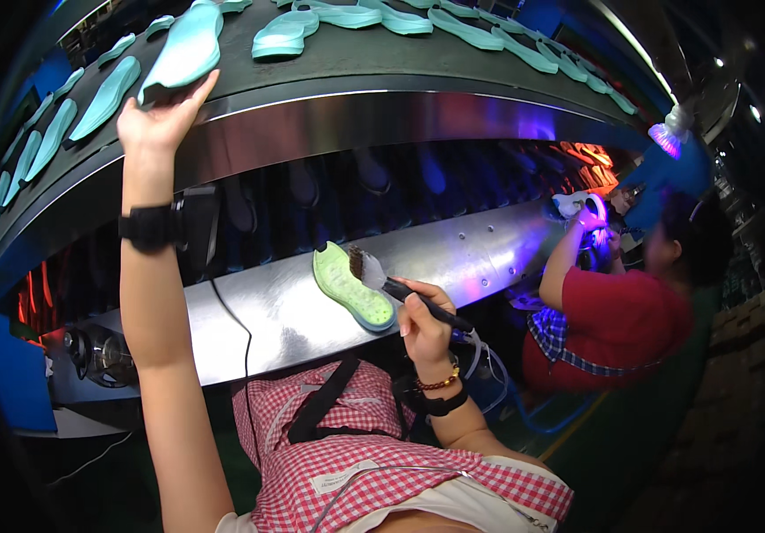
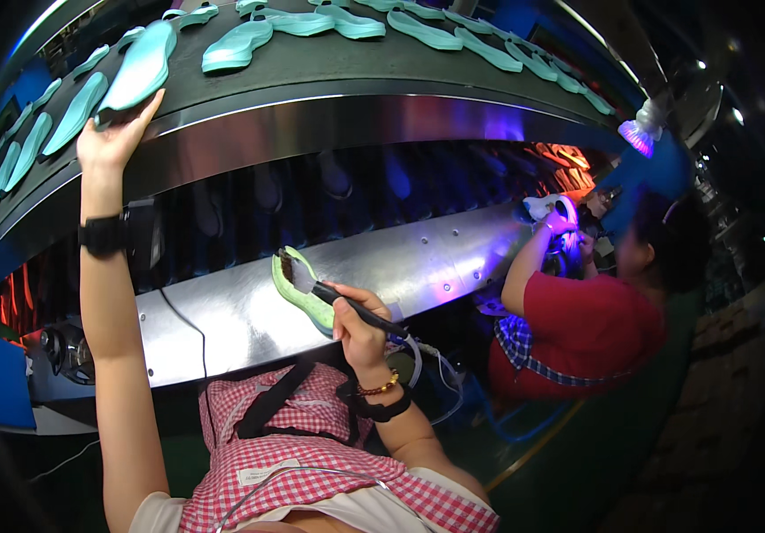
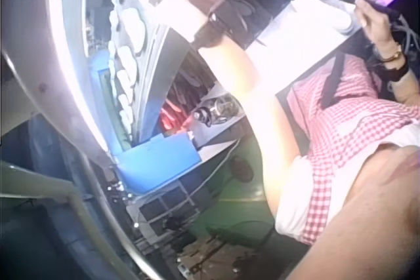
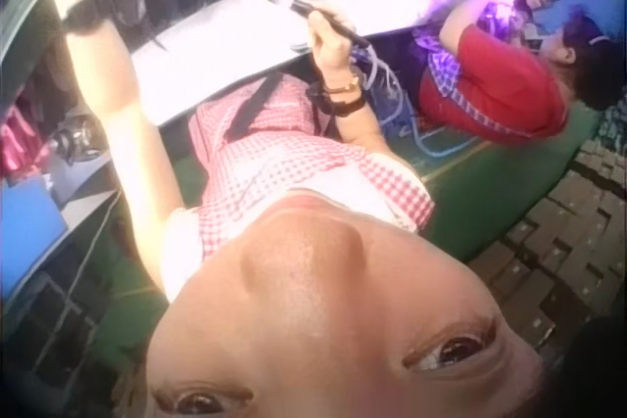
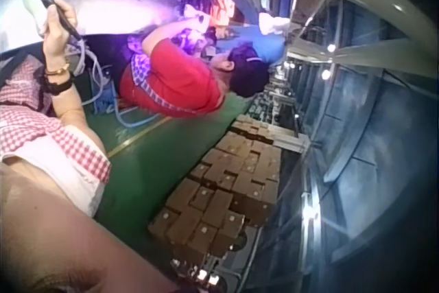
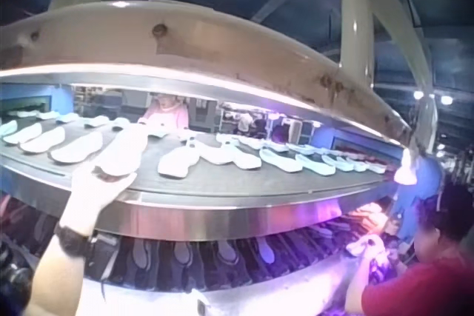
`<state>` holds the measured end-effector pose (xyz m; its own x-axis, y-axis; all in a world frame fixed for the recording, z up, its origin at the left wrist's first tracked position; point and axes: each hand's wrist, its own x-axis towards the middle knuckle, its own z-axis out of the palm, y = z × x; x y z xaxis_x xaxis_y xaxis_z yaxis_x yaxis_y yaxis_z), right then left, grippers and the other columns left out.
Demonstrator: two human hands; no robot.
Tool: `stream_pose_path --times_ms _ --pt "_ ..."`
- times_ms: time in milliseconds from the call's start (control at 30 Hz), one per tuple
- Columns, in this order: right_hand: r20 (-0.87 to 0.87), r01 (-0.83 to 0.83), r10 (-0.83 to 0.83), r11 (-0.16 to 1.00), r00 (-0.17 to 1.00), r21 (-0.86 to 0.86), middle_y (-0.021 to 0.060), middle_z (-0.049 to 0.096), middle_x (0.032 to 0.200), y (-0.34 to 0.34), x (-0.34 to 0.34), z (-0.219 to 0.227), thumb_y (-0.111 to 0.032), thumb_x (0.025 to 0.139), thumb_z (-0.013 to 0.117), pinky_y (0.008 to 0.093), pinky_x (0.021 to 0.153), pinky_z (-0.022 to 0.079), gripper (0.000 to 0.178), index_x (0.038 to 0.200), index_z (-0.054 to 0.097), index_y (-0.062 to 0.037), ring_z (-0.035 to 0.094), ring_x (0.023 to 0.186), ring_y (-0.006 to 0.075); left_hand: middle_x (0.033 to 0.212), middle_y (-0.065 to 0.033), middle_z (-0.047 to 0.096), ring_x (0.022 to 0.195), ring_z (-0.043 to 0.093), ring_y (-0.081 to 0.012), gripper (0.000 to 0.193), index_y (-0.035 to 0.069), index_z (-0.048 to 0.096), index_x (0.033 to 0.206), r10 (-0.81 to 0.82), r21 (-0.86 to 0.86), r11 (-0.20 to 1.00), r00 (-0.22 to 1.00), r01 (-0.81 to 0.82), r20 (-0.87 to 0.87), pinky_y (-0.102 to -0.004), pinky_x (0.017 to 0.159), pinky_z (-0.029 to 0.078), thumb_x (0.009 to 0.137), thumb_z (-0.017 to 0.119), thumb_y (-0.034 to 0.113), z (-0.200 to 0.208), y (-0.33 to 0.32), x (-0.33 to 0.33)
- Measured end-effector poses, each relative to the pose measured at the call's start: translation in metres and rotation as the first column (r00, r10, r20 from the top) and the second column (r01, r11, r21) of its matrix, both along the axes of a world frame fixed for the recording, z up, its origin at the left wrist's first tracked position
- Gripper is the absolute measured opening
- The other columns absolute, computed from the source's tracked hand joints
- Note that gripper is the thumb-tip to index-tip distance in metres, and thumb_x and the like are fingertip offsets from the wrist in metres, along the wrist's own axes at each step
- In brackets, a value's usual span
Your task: Apply adhesive to the bottom of shoe soles using a manual brush.
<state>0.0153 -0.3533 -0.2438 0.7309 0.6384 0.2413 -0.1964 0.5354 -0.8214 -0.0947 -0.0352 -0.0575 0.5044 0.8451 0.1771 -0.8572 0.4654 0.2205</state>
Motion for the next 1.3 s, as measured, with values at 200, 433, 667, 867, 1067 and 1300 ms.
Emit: stream_pose_path --times_ms 200,433,667,867,1067,1300 --pt "-0.135 0.018 -0.025 0.998 0.99 -0.053 0.0217 0.059 0.101 -0.006 0.021 -0.019 -0.003 0.082 0.053 0.0164 0.045 0.037 0.017 0.097 0.055 0.0046 0.046 0.048 0.0074 0.135 -0.021 0.029 0.125 0.031 -0.0249 0.066 -0.009 0.024 0.13 0.23 0.556 0.794 0.726 0.245 -0.648 -0.0313 0.102 0.027 0.082 0.056 0.022 0.027 -0.029 0.048" --pt "-0.118 0.015 -0.034 0.988 0.992 -0.155 0.0118 0.062 0.088 0.006 0.02 -0.032 -0.002 0.081 0.056 0.0148 0.045 0.037 0.017 0.097 0.058 0.0031 0.048 0.05 0.0043 0.112 -0.0252 0.051 0.105 0.05 -0.0367 0.053 0.001 0.042 0.123 0.991 0.284 -0.032 -0.005 0.958 0.13 -0.0402 0.087 0.042 0.07 0.049 0.002 0.057 0.016 0.115" --pt "-0.126 0.043 -0.074 0.972 0.989 -0.233 0.0143 0.063 0.091 0.0 0.037 -0.053 -0.001 0.082 0.055 0.015 0.045 0.038 0.015 0.096 0.058 0.0036 0.048 0.05 0.0043 0.097 -0.0158 0.062 0.09 0.061 -0.0292 0.028 0.003 0.061 0.094 0.867 0.06 0.015 -0.043 0.998 0.497 -0.0352 0.074 0.049 0.067 0.058 0.008 0.049 0.048 0.151" --pt "-0.175 0.052 -0.101 0.964 0.979 -0.262 0.0066 0.061 0.074 0.0 0.05 -0.058 -0.002 0.081 0.056 0.0157 0.045 0.037 0.017 0.097 0.059 0.0045 0.047 0.05 0.0042 0.092 -0.0165 0.062 0.087 0.06 -0.0311 0.03 0.002 0.06 0.091 0.875 0.188 -0.152 0.044 0.97 0.482 -0.0371 0.076 0.048 0.061 0.061 0.004 0.043 0.074 0.184" --pt "-0.192 0.071 -0.125 0.962 0.973 -0.264 0.0064 0.061 0.072 -0.004 0.054 -0.064 -0.001 0.081 0.056 0.0162 0.044 0.036 0.017 0.097 0.059 0.0046 0.045 0.048 0.0046 0.085 -0.019 0.061 0.083 0.06 -0.0339 0.031 0.003 0.057 0.094 0.826 0.196 -0.453 0.327 0.87 0.459 -0.0405 0.074 0.048 0.063 0.06 0.002 0.035 0.05 0.239" --pt "-0.113 -0.011 -0.025 0.951 0.993 -0.31 0.0156 0.058 0.108 0.003 0.038 -0.057 0.006 0.077 0.057 0.0267 0.087 0.043 0.028 0.105 0.056 0.0057 0.055 0.099 0.0185 0.094 -0.0203 0.06 0.093 0.056 -0.0371 0.047 0.006 0.056 0.108 0.916 0.405 -0.399 0.378 0.822 0.134 -0.0412 0.08 0.044 0.074 0.062 0.039 0.041 -0.008 0.216"
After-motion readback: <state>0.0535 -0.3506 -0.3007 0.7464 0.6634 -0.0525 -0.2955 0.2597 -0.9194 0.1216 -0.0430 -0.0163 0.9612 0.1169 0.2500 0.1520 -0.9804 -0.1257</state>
